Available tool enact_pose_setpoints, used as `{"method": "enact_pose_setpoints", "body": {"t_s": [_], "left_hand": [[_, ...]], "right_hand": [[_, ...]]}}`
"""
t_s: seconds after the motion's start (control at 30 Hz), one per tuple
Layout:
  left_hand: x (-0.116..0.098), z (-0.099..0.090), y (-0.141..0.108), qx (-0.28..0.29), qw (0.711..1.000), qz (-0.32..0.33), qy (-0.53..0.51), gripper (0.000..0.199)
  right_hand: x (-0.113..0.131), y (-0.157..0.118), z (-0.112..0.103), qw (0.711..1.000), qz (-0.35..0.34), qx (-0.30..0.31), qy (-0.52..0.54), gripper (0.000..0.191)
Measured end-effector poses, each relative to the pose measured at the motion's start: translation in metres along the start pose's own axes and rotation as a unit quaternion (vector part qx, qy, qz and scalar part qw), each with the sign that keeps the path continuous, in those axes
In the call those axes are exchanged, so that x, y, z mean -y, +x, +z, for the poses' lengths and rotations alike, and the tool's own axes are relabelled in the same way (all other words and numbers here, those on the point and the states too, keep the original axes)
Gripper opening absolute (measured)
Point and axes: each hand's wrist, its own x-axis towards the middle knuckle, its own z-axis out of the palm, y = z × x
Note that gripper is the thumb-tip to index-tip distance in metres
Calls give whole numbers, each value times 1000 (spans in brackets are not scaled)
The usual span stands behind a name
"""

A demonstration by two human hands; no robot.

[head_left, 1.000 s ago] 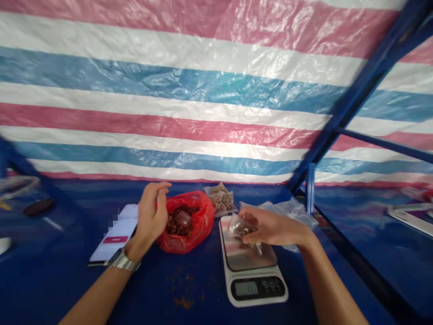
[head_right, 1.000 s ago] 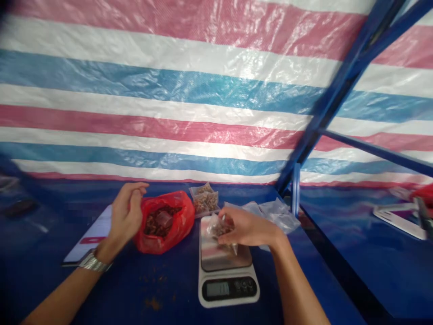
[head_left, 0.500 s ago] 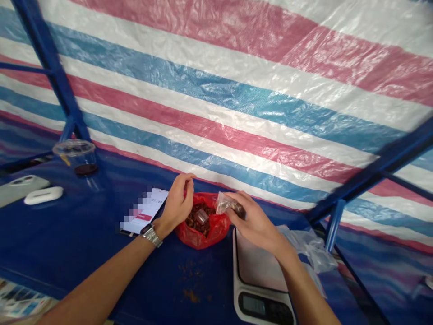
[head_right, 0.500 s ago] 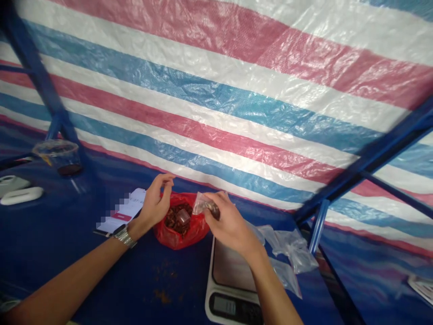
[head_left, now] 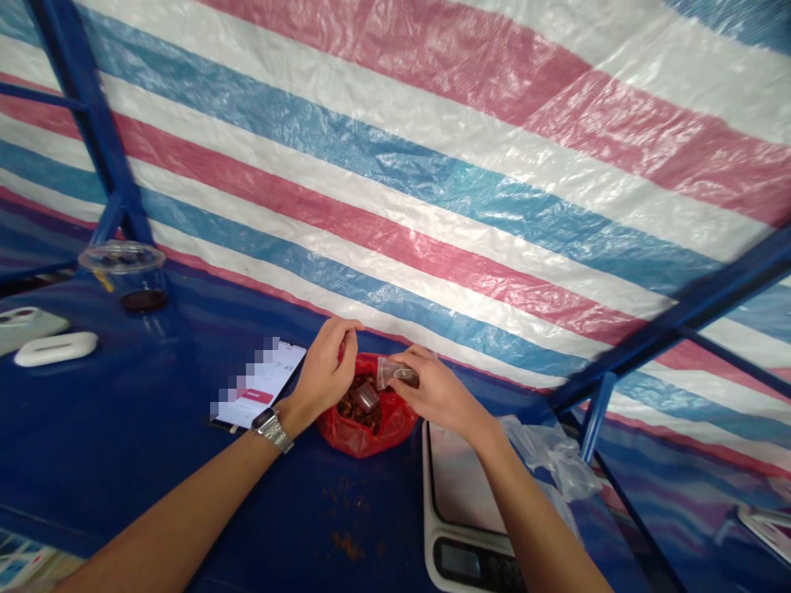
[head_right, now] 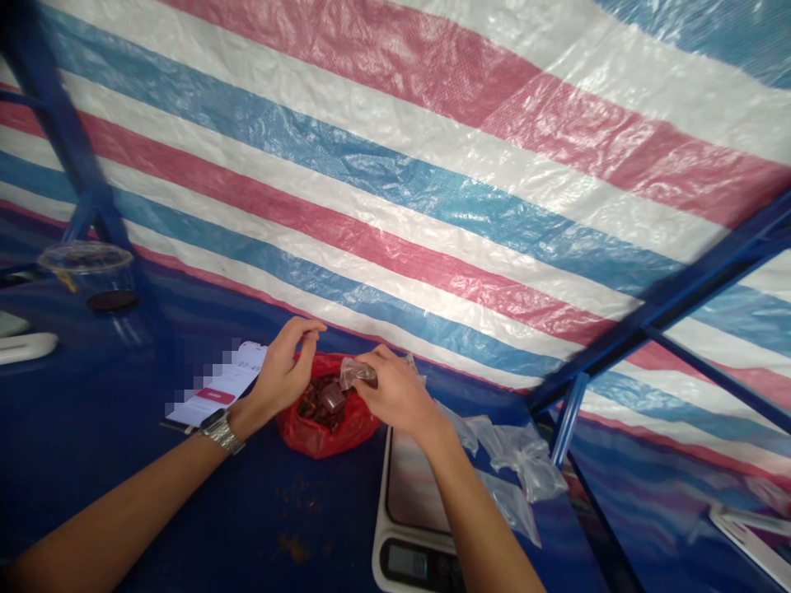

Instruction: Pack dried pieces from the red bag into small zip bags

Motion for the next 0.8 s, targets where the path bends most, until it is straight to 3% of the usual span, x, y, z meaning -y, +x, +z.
{"method": "enact_pose_setpoints", "body": {"t_s": [0.17, 0.23, 0.33, 0.47, 0.6, 0.7, 0.8], "left_hand": [[-2, -3, -3, 66, 998, 17, -6, 18], [-3, -4, -4, 94, 995, 26, 2, 18], [-3, -4, -3, 111, 993, 32, 13, 19], [-2, -2, -2, 102, 994, 41, 14, 18], [0, -1, -2, 78, 995, 60, 14, 19], [1, -2, -2, 54, 995, 75, 24, 19], [0, -2, -1, 41, 996, 75, 34, 17]], "right_hand": [[-5, -20, -11, 987, 14, -82, 140, 31], [-10, -36, -21, 980, 41, -87, 174, 33], [-21, -66, -40, 977, 91, -38, 190, 38], [-41, -107, -63, 973, 144, 82, 162, 43], [-54, -132, -74, 971, 131, 164, 111, 53], [-59, -138, -78, 977, 114, 126, 126, 64], [-64, -136, -77, 981, 118, 47, 149, 55]]}}
